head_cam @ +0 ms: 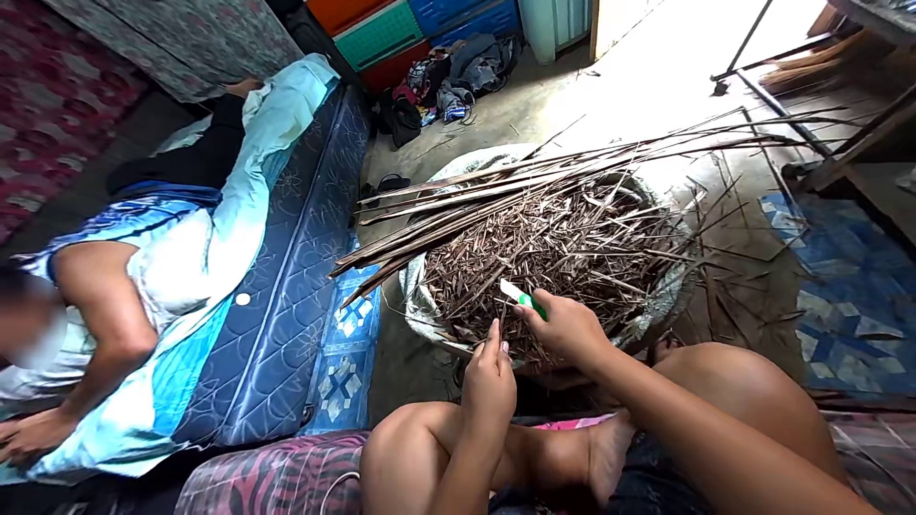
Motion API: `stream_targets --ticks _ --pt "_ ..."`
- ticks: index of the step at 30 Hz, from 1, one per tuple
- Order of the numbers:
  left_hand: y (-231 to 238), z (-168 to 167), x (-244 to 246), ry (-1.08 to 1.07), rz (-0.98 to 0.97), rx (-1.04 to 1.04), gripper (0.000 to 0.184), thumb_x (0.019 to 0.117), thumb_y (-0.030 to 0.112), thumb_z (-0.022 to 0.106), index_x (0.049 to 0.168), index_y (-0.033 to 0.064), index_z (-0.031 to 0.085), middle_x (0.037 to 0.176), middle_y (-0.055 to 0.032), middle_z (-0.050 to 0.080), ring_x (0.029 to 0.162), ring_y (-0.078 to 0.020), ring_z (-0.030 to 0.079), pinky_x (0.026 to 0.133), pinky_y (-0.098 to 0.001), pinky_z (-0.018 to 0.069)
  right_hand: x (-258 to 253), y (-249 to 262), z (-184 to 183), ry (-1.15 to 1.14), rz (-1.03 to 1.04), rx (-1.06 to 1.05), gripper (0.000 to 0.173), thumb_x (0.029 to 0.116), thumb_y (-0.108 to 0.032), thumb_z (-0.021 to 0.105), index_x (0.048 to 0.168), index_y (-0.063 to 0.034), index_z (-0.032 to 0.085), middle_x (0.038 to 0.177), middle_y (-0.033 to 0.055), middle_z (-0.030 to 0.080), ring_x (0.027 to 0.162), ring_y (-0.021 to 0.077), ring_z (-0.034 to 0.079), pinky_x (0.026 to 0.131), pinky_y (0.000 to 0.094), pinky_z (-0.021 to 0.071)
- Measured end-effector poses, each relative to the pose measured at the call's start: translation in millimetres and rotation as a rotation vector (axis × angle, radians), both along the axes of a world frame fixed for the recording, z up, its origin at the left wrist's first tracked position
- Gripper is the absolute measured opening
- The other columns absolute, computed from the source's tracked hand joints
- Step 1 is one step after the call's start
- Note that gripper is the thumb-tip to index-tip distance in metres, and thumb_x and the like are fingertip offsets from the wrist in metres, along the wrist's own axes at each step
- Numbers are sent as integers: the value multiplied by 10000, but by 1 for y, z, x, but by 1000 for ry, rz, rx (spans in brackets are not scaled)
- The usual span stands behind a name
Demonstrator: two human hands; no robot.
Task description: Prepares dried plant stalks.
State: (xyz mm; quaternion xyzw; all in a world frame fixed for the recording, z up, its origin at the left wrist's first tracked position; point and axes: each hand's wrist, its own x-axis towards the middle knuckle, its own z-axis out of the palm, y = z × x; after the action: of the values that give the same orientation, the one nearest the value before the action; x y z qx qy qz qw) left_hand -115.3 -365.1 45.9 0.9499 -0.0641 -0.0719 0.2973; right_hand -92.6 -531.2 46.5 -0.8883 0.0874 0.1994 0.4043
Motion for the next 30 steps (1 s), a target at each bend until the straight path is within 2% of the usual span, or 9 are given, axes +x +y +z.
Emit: stream_targets --ticks 2,4,7,12,15,19,22,26,30 --pt "1 2 0 11 10 4 367 1057 78 481 1386 -5 620 1156 -183 730 1059 -269 708 985 -431 531 -7 1 0 -21 73 126 516 1071 -523 454 1151 -54 654 983 182 683 981 362 672 850 593 507" --pt "0 3 1 14 35 22 242 1012 25 511 1133 -68 699 1041 -202 710 1011 -300 689 935 -461 531 -17 9 -3 11 157 240 512 1060 -525 479 1151 -62 679 975 169 692 964 347 676 854 598 515" --pt "0 6 3 52 43 35 330 1012 11 486 1277 -43 675 1138 -191 712 1074 -284 680 984 -440 513 -24 17 -6 84 176 283 499 1063 -529 473 1074 -64 651 905 137 648 894 307 647 800 554 503" --pt "2 -2 4 -47 10 14 290 1023 24 475 1169 -57 712 1081 -198 724 1045 -287 699 956 -437 537 -15 16 -8 98 152 231 498 1069 -531 456 1077 -70 645 926 138 656 929 310 654 821 549 502" --pt "1 -1 3 -31 -10 -5 362 1061 77 472 1367 -50 617 1183 -213 717 1089 -284 703 1013 -421 521 -7 14 -6 63 106 109 489 1079 -498 449 1150 -55 642 1007 181 685 1017 364 672 864 584 508" --pt "0 1 0 24 -26 -28 401 1076 137 469 1452 50 575 951 -117 721 815 -179 671 825 -346 550 3 -1 2 7 -12 -53 525 1085 -524 421 1204 -57 628 1069 194 699 1075 376 682 892 582 516" --pt "3 3 2 68 -3 -74 372 1082 144 468 1401 29 620 1225 -146 722 1086 -211 700 1004 -393 516 -4 -4 6 2 64 48 511 1072 -519 458 1140 -47 643 987 191 681 990 374 674 852 588 509" --pt "1 3 5 64 55 -60 295 1059 112 467 1106 -18 728 1021 -140 722 976 -229 692 910 -439 538 -18 9 -7 90 155 272 498 1067 -524 473 1077 -61 658 909 137 652 900 301 647 815 547 503" --pt "0 3 -1 0 26 25 356 1079 163 488 1351 8 657 1152 -180 728 1045 -284 709 962 -476 539 -8 7 0 126 126 105 514 1071 -529 459 1140 -58 653 1008 181 683 1014 357 669 868 585 509"
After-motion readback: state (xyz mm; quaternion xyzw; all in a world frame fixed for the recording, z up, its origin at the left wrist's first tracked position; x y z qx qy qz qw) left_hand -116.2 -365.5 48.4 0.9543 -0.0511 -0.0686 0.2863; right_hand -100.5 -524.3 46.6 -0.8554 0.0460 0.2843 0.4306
